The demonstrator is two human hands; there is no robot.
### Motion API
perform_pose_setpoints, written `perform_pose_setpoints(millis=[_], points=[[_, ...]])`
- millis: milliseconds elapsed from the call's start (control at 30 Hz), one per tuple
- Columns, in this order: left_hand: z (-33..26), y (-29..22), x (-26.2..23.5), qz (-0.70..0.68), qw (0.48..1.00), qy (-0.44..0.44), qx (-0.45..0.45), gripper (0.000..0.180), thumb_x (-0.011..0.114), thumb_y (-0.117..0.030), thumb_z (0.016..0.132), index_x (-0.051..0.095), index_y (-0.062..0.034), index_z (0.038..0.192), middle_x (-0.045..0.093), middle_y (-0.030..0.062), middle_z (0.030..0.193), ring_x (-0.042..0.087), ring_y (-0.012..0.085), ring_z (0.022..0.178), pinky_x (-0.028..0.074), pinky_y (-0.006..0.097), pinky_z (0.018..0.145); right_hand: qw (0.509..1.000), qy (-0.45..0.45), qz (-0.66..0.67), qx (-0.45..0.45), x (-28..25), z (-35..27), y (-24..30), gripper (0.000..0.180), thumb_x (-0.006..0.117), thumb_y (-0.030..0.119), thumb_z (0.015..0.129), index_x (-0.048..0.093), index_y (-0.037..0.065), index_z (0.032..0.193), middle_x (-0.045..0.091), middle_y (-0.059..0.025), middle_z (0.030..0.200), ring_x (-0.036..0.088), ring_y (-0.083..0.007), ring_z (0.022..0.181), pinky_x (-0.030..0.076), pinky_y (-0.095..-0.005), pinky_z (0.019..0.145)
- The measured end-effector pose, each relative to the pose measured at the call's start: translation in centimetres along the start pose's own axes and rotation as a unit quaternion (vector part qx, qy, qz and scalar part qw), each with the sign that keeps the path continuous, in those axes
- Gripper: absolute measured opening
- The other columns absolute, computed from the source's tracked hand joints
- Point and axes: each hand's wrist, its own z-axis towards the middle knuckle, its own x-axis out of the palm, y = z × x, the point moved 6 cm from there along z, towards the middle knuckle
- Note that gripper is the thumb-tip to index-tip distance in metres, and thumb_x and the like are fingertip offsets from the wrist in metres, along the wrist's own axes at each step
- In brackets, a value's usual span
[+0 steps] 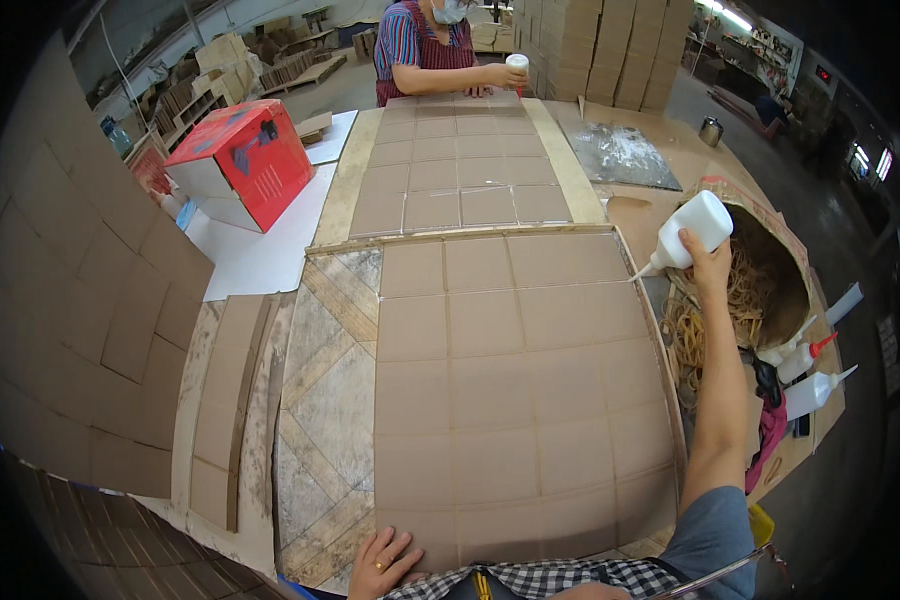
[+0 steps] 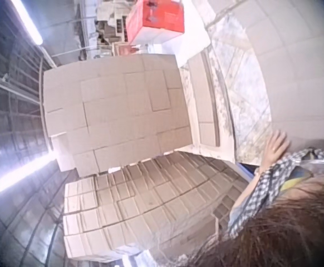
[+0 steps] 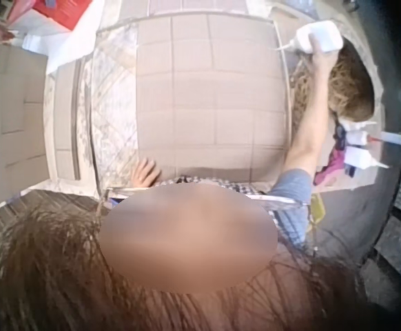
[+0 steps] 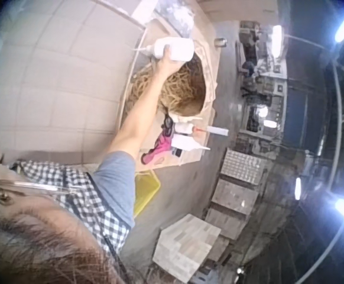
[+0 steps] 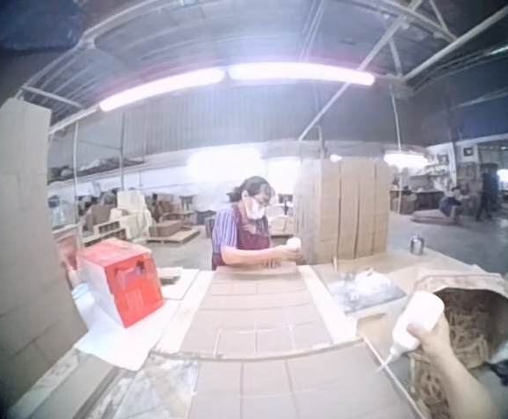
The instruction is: The recorder is assembling cardboard grid dividers, folding cardboard sheets into trays, and applying glue in a manufacturing environment.
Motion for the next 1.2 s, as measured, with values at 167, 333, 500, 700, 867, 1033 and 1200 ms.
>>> perform_pose_setpoints(millis=[167, 333, 500, 700, 867, 1033, 1200], points=[[-0.2, 0.1, 0.0, -0.022, 0.999, -0.034, 0.033, 0.041, 0.075, -0.033, 0.07, 0.067, -0.019, 0.108, 0.057, 0.0064, 0.124, 0.047, 0.0312, 0.121, 0.034, 0.049, 0.1, 0.997, -0.001, -0.067, -0.046, 1.5, -0.9, 1.6, 0.053, 0.076, 0.017, 0.073, 0.049, -0.001, 0.115, 0.061, -0.0131, 0.101, 0.059, -0.0198, 0.088, 0.049, -0.0333, 0.076], [0.8, -0.9, -0.8, -0.035, 0.999, -0.025, 0.007, 0.041, 0.076, -0.031, 0.07, 0.066, -0.0185, 0.108, 0.056, 0.0054, 0.124, 0.048, 0.0293, 0.121, 0.037, 0.046, 0.098, 0.997, 0.012, 0.075, 0.005, 5.3, -7.1, 6.9, 0.054, 0.077, 0.025, 0.074, 0.05, 0.002, 0.114, 0.06, -0.0106, 0.101, 0.061, -0.0187, 0.086, 0.051, -0.0307, 0.066], [0.9, -1.2, -1.9, -0.048, 0.998, -0.042, -0.006, 0.04, 0.073, -0.028, 0.074, 0.064, -0.0167, 0.111, 0.055, 0.005, 0.126, 0.048, 0.0277, 0.121, 0.039, 0.042, 0.098, 0.966, 0.149, 0.174, 0.123, 15.6, -17.0, 10.4, 0.041, 0.077, 0.023, 0.075, 0.057, 0.0, 0.102, 0.061, -0.008, 0.091, 0.059, -0.0149, 0.083, 0.05, -0.027, 0.064], [0.9, -1.3, -2.0, -0.048, 0.998, -0.045, 0.011, 0.04, 0.072, -0.028, 0.077, 0.063, -0.0158, 0.113, 0.053, 0.0054, 0.128, 0.046, 0.0276, 0.124, 0.038, 0.041, 0.099, 0.942, 0.226, 0.232, 0.086, 23.5, -22.6, 13.0, 0.051, 0.078, 0.017, 0.072, 0.05, -0.002, 0.11, 0.061, -0.011, 0.099, 0.06, -0.0184, 0.089, 0.05, -0.032, 0.077], [0.8, -1.1, -1.9, -0.048, 0.998, -0.046, 0.021, 0.04, 0.071, -0.028, 0.078, 0.062, -0.0157, 0.115, 0.053, 0.0051, 0.128, 0.045, 0.0273, 0.124, 0.037, 0.041, 0.099, 0.933, 0.261, 0.233, 0.084, 25.8, -23.9, 13.4, 0.058, 0.079, 0.014, 0.071, 0.046, -0.003, 0.115, 0.059, -0.0128, 0.104, 0.06, -0.0203, 0.093, 0.05, -0.0329, 0.078], [0.7, -1.0, -1.5, -0.046, 0.998, -0.039, 0.009, 0.038, 0.073, -0.03, 0.075, 0.064, -0.0176, 0.111, 0.054, 0.0039, 0.127, 0.045, 0.0261, 0.125, 0.035, 0.041, 0.102, 0.938, 0.262, 0.217, 0.075, 26.3, -24.3, 13.0, 0.059, 0.079, 0.015, 0.071, 0.045, -0.003, 0.116, 0.059, -0.0133, 0.105, 0.061, -0.0212, 0.092, 0.051, -0.0335, 0.078], [0.7, -1.1, -1.6, -0.041, 0.998, -0.042, 0.018, 0.043, 0.072, -0.03, 0.076, 0.061, -0.0163, 0.115, 0.052, 0.0042, 0.13, 0.045, 0.0266, 0.125, 0.035, 0.041, 0.101, 0.951, 0.238, 0.18, 0.076, 24.6, -22.9, 12.9, 0.056, 0.079, 0.017, 0.071, 0.048, -0.003, 0.113, 0.061, -0.0132, 0.101, 0.061, -0.0207, 0.091, 0.051, -0.033, 0.078]])
